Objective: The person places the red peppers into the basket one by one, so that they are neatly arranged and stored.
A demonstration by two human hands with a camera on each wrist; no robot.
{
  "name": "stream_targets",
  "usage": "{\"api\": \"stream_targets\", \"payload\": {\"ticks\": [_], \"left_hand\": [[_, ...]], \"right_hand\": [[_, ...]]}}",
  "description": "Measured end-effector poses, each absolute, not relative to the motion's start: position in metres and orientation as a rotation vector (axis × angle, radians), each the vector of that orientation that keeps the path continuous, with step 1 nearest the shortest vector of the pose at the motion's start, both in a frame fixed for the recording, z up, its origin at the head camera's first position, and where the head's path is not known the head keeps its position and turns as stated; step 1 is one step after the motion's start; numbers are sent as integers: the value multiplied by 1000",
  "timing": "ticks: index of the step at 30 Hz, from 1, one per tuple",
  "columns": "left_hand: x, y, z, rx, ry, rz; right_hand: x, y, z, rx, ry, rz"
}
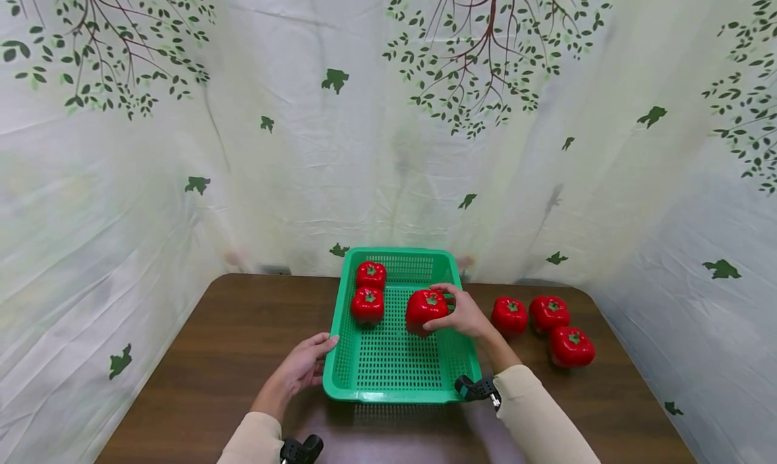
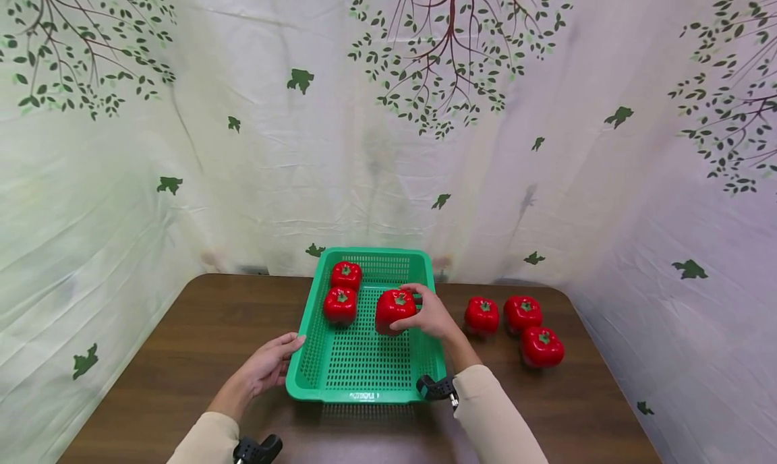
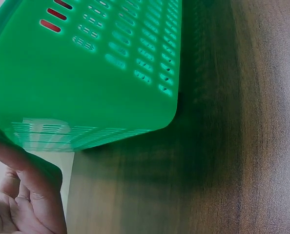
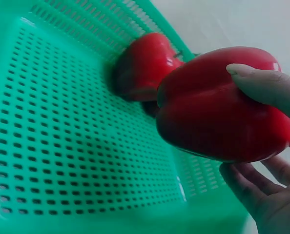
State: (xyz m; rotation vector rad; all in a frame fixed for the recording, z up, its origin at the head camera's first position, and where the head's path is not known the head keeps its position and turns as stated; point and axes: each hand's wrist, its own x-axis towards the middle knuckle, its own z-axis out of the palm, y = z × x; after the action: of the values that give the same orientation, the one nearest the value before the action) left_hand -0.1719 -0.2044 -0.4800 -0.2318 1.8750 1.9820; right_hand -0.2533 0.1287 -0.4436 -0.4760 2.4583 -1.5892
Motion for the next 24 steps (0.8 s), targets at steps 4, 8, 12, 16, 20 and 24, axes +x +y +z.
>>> {"api": "stream_targets", "payload": {"ticks": [4, 8, 12, 16, 20, 24], "left_hand": [[-172, -205, -480, -222, 1870, 1985], [-171, -205, -479, -222, 1871, 1985], [-171, -205, -480, -213, 1872, 1981], [-171, -206, -480, -199, 1864, 1982], [-172, -207, -482, -196, 1863, 1987], [-171, -206, -482, -191, 1864, 1988]], "right_hand": [[-250, 117, -446, -453, 2444, -1586], [-248, 107, -448, -460, 2457, -1566], [-248, 94, -451, -477, 2491, -1533], [-248, 83, -454, -497, 2503, -1498], [-248, 72, -453, -534, 2505, -1456], [-248, 64, -451, -539, 2509, -1410]]}}
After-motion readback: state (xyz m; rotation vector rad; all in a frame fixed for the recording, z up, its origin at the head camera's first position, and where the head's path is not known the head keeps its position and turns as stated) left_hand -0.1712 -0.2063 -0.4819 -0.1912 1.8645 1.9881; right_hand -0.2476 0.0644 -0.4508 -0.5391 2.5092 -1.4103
